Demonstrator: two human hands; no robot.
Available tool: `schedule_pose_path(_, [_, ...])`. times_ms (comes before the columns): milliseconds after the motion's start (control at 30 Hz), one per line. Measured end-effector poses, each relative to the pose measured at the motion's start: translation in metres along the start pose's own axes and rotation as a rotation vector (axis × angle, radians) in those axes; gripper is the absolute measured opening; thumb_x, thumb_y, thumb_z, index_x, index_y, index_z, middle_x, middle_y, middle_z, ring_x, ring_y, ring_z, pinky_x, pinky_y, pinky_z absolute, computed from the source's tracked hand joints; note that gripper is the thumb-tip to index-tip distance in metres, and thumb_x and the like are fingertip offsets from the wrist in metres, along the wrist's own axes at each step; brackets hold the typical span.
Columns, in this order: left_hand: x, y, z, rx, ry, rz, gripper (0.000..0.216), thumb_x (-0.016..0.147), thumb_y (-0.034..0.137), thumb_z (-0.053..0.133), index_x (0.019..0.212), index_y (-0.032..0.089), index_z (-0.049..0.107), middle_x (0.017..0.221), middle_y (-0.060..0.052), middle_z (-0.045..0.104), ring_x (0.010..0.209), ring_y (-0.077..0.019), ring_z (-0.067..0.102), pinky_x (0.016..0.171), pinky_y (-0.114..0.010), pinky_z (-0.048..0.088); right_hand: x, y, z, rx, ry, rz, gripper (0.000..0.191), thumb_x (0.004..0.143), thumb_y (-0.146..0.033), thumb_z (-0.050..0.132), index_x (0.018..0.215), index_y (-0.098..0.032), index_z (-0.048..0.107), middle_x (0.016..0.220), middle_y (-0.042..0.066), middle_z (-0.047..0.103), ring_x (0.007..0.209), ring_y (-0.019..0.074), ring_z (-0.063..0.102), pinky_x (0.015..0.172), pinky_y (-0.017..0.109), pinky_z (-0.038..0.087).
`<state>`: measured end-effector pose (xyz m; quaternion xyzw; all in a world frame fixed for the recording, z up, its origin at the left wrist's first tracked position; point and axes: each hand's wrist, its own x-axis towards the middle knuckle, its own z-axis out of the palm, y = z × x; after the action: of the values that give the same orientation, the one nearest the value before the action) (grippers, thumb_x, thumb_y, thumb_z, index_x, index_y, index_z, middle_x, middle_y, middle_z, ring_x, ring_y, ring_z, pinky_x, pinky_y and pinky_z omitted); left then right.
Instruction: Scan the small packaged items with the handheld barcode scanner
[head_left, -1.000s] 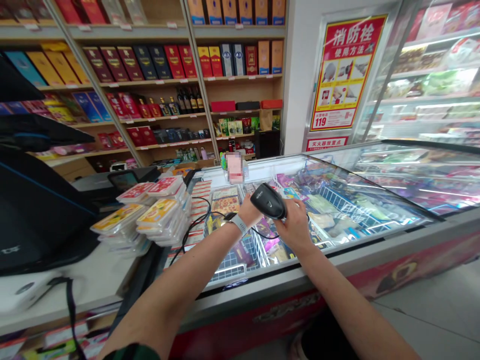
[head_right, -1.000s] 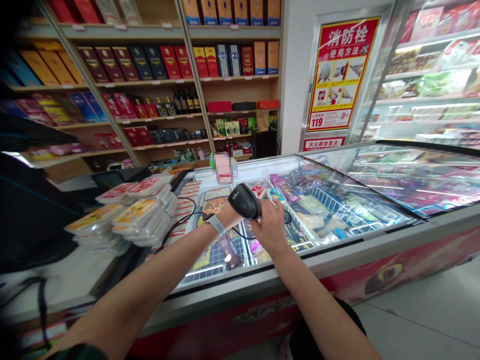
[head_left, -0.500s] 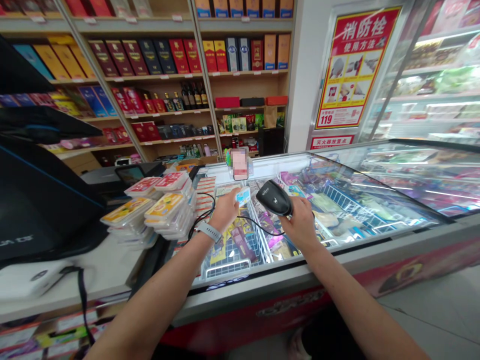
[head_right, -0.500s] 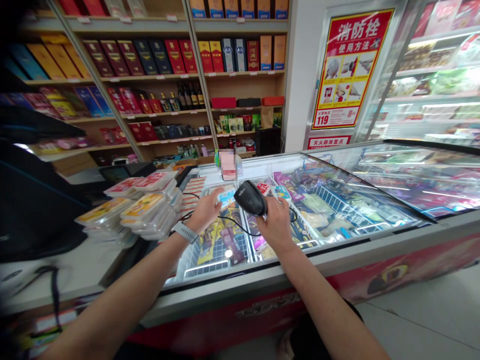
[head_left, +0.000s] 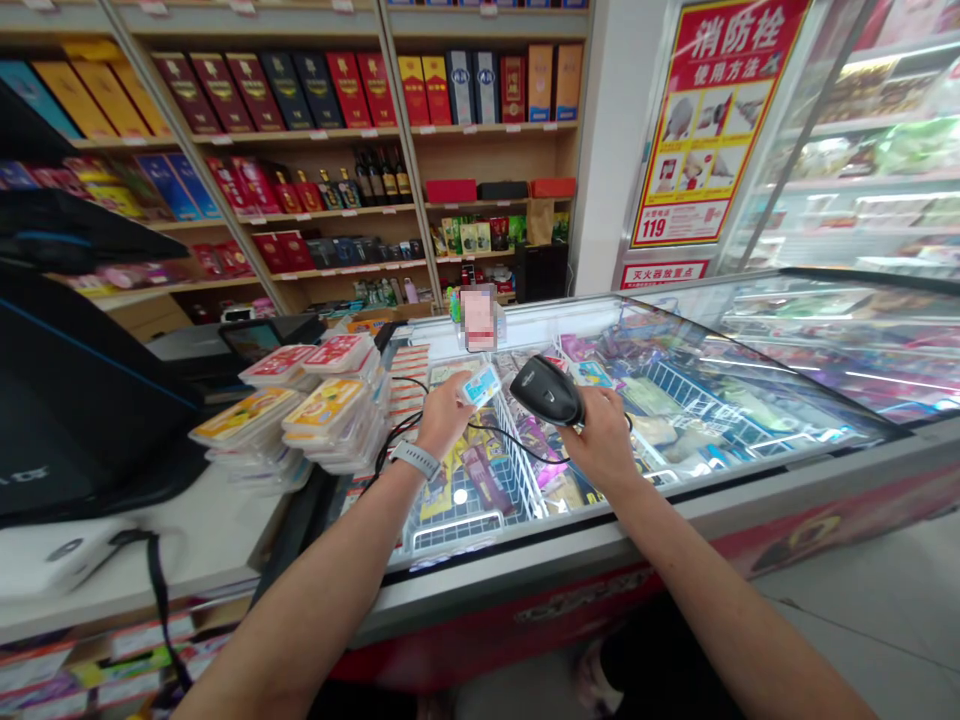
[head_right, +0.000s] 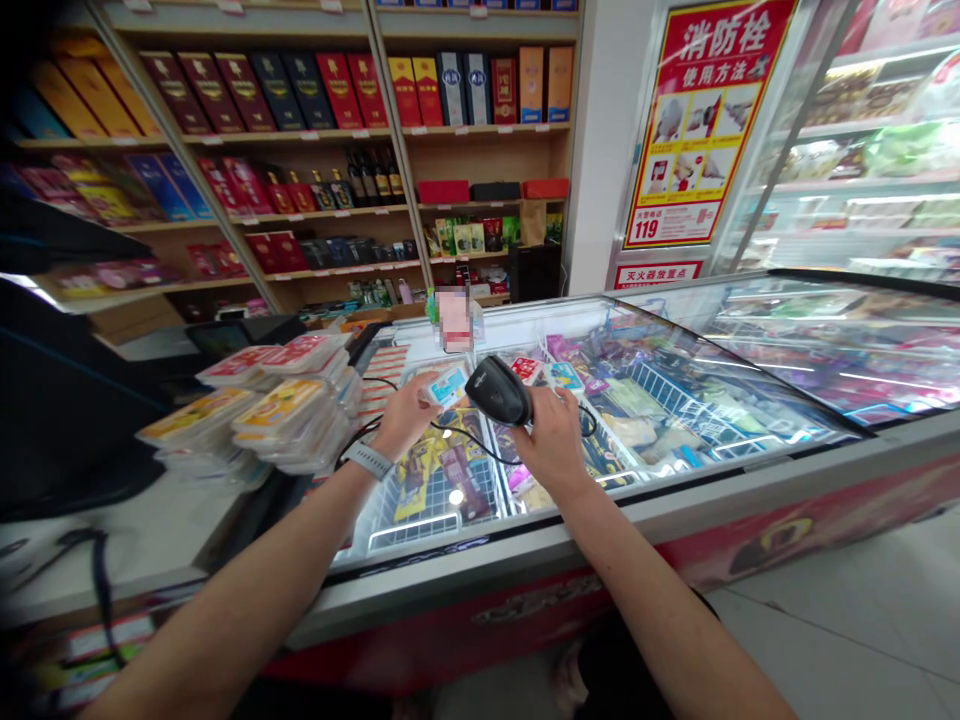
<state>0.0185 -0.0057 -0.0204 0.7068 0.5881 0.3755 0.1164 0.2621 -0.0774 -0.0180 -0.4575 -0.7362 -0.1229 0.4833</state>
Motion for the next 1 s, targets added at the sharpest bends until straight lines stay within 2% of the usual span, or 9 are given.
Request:
schedule_pose_path(167, [0.004, -0.002, 0.002, -0.206, 0.104, -0.011, 0.06, 0.076, 0.019, 0.06, 0.135, 0.019, 0.046, 0.114, -0.009, 0.067, 0.088, -0.0175, 0.067, 0.075, -0.029, 0.056, 0.001, 0.001, 0.001, 0.014, -0.028, 0.027, 0.021, 0.079, -0.02, 0.055, 0.1, -0.018, 0.054, 0.092, 0.008, 0.065, 0.089, 0.0254, 0.058, 0.092, 0.043, 0.036])
schedule_pose_path(300, [0.005, 0.002, 0.0, -0.366, 0.227, 0.079, 0.058, 0.076, 0.02, 0.061, 0.133, 0.022, 0.049, 0.116, -0.007, 0.065, 0.087, -0.016, 0.067, 0.077, -0.029, 0.056, 0.003, 0.001, 0.003, 0.05, -0.099, 0.072, 0.022, 0.078, -0.019, 0.055, 0.1, -0.018, 0.055, 0.095, 0.008, 0.066, 0.093, 0.0257, 0.059, 0.095, 0.044, 0.034])
schedule_pose_path(500, [0.006, 0.01, 0.005, -0.377, 0.329, 0.11, 0.057, 0.071, 0.018, 0.066, 0.127, 0.024, 0.055, 0.113, -0.005, 0.065, 0.08, -0.0149, 0.067, 0.076, -0.03, 0.057, 0.004, 0.001, 0.002, 0.073, -0.154, 0.081, 0.024, 0.078, -0.019, 0.054, 0.103, -0.018, 0.055, 0.099, 0.009, 0.066, 0.097, 0.0262, 0.059, 0.1, 0.045, 0.029])
schedule_pose_path(700, [0.006, 0.009, 0.008, -0.366, 0.339, 0.148, 0.06, 0.07, 0.017, 0.068, 0.128, 0.025, 0.055, 0.109, -0.005, 0.067, 0.08, -0.0154, 0.067, 0.076, -0.03, 0.057, 0.004, 0.002, 0.001, 0.078, -0.159, 0.075, 0.024, 0.078, -0.019, 0.055, 0.102, -0.018, 0.055, 0.098, 0.009, 0.066, 0.096, 0.026, 0.059, 0.101, 0.046, 0.029])
schedule_pose_path(1000, [0.006, 0.006, 0.009, -0.321, 0.326, 0.181, 0.06, 0.071, 0.019, 0.068, 0.129, 0.025, 0.053, 0.113, -0.005, 0.066, 0.081, -0.0156, 0.067, 0.078, -0.031, 0.057, 0.003, 0.002, 0.002, 0.052, -0.14, 0.06, 0.021, 0.079, -0.02, 0.054, 0.1, -0.018, 0.055, 0.095, 0.008, 0.066, 0.094, 0.0261, 0.059, 0.101, 0.046, 0.029])
